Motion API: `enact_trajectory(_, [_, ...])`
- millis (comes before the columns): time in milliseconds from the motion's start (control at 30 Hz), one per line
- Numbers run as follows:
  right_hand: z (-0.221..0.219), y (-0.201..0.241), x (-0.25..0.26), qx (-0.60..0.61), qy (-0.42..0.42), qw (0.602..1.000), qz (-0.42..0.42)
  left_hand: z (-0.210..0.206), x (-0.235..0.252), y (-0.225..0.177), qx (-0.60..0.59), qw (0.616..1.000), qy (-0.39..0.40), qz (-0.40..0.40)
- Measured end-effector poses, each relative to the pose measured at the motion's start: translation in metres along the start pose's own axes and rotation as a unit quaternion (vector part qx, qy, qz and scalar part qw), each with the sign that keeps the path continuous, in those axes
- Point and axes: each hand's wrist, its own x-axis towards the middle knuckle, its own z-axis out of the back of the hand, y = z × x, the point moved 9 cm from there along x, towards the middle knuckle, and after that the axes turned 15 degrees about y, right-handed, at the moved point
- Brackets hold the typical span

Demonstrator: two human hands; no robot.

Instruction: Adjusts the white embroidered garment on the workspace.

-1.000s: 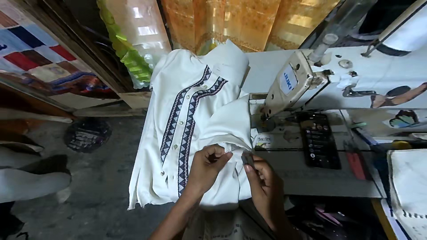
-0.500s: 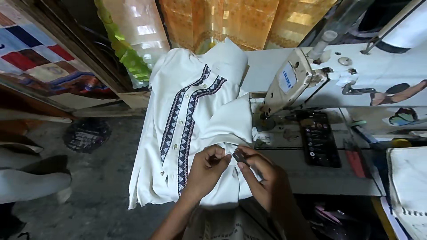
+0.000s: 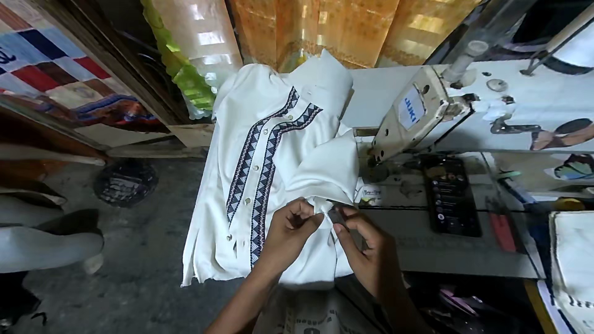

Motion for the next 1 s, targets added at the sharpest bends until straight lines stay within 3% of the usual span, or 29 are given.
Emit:
enact_trajectory(467, [-0.004, 0.011, -0.001, -0.062, -0.034, 0.996, 0.046, -0.002, -0.001, -0.001, -0.043, 0.999, 0.002, 0.006])
enact_trajectory(633, [-0.008, 0.018, -0.003, -0.094, -0.005, 0.994, 0.064, 0.001, -0.001, 0.003, -0.103, 0.994, -0.007, 0.017])
enact_trajectory(800, [-0.003, 0.011, -0.004, -0.084, 0.036, 0.996, 0.021, 0.000, -0.002, 0.004, -0.128, 0.991, -0.011, 0.043])
enact_trajectory(1000, [0.009, 0.004, -0.001, -0.060, 0.020, 0.998, -0.001, -0.001, -0.001, -0.001, -0.083, 0.996, -0.012, 0.034])
